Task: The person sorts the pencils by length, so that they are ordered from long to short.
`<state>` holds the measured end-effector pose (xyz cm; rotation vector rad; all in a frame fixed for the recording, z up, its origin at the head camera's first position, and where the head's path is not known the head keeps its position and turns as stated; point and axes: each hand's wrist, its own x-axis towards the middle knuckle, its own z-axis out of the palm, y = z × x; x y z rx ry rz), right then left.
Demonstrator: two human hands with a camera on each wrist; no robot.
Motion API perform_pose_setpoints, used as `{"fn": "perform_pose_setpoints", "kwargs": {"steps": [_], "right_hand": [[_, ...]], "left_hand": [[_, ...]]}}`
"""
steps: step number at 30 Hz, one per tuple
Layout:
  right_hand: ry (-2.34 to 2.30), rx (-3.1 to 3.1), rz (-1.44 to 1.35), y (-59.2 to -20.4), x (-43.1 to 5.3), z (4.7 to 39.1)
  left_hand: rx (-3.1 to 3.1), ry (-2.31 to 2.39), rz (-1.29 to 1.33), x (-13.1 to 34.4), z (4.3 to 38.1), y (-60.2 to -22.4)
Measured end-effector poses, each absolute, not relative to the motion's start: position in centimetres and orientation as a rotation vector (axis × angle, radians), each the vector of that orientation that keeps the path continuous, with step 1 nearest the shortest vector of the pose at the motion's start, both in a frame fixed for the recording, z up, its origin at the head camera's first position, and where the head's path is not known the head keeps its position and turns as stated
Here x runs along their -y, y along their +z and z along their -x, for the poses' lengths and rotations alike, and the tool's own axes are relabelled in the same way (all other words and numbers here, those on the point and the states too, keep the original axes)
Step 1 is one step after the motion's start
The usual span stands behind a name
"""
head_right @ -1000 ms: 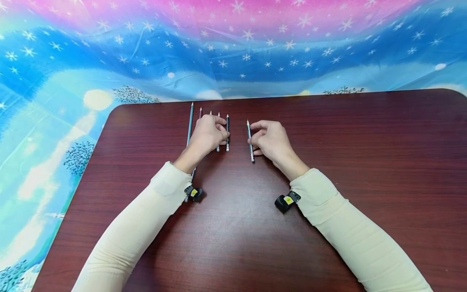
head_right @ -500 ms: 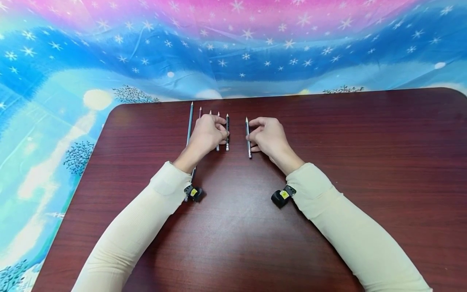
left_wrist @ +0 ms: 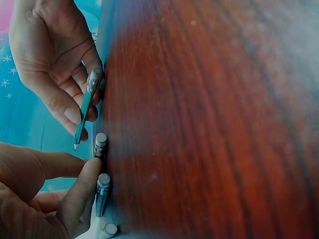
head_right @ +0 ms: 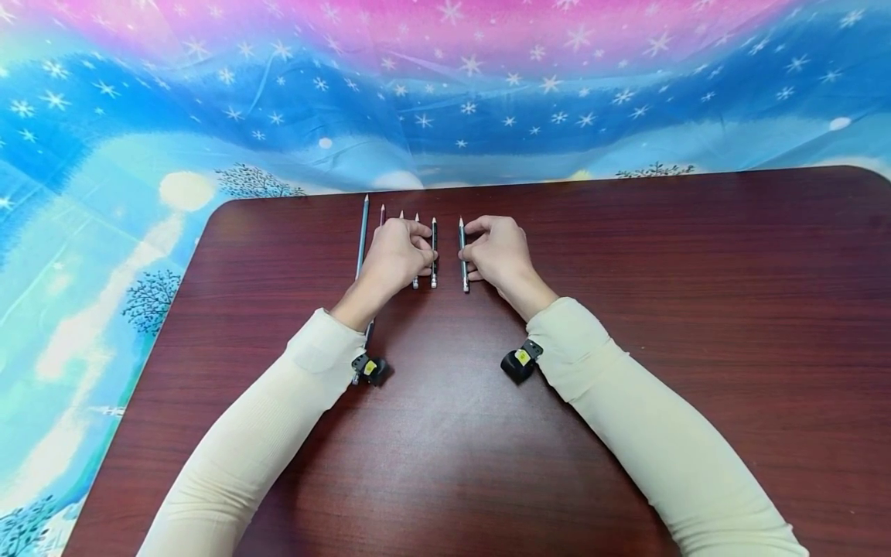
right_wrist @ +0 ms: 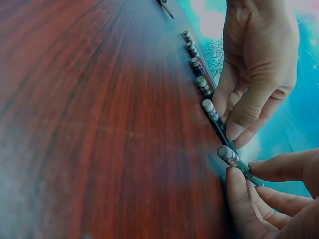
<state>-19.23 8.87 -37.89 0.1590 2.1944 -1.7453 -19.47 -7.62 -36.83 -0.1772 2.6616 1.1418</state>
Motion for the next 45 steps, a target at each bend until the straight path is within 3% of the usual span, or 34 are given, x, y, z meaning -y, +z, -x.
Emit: {"fn": "perform_pose_setpoints", "kwargs": {"steps": [34,45], "right_hand": [[-1.433,-2.52,-0.148,-38.3,-7.0,20.0],[-1.532,-2.447,-0.17,-38.6,-7.4,19.8]], "left_hand": [[-2.636,1.149,0.156,7.7,19.5,-36.8],[-2.626,1.178,0.158,7.8,19.4,-36.9]]}}
